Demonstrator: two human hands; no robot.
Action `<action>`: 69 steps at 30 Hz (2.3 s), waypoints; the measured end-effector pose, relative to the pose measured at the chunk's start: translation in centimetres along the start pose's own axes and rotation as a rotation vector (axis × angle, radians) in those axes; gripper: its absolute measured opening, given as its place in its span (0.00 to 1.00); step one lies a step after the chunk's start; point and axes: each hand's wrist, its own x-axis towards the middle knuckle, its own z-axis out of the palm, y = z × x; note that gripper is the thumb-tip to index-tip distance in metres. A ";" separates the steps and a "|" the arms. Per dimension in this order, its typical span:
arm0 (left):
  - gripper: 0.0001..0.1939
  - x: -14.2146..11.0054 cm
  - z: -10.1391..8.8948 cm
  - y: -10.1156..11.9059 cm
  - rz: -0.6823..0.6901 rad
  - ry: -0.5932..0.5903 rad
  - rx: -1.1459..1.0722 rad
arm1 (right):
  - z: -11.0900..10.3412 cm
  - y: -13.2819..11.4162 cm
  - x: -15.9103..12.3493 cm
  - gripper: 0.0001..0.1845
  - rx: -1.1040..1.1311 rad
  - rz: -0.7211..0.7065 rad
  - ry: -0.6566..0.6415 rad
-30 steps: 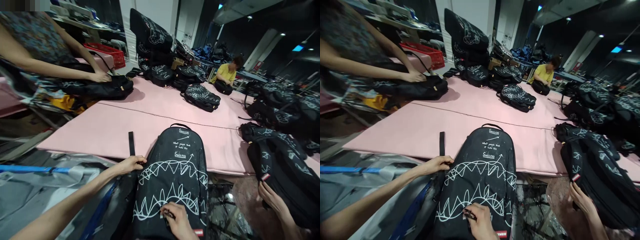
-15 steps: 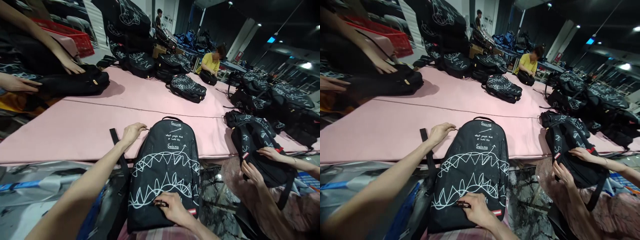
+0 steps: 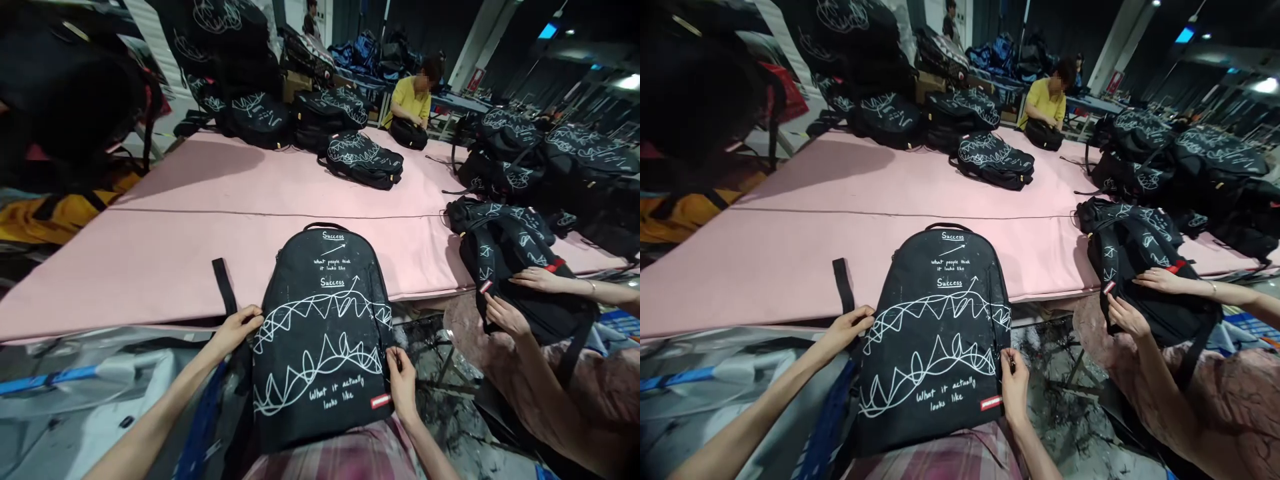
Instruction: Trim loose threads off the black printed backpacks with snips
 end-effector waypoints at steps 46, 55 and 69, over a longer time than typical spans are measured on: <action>0.14 -8.3 2.2 15.9 0.998 0.051 0.829 | 2.3 -17.5 -0.8 0.09 -0.471 -1.340 -0.969; 0.01 -14.8 5.5 11.6 0.843 0.302 0.738 | 1.4 -15.1 -1.4 0.13 -0.577 -1.605 -0.645; 0.04 -13.5 5.0 10.1 0.927 0.353 0.564 | 2.2 -15.9 -1.2 0.13 -0.387 -1.461 -0.866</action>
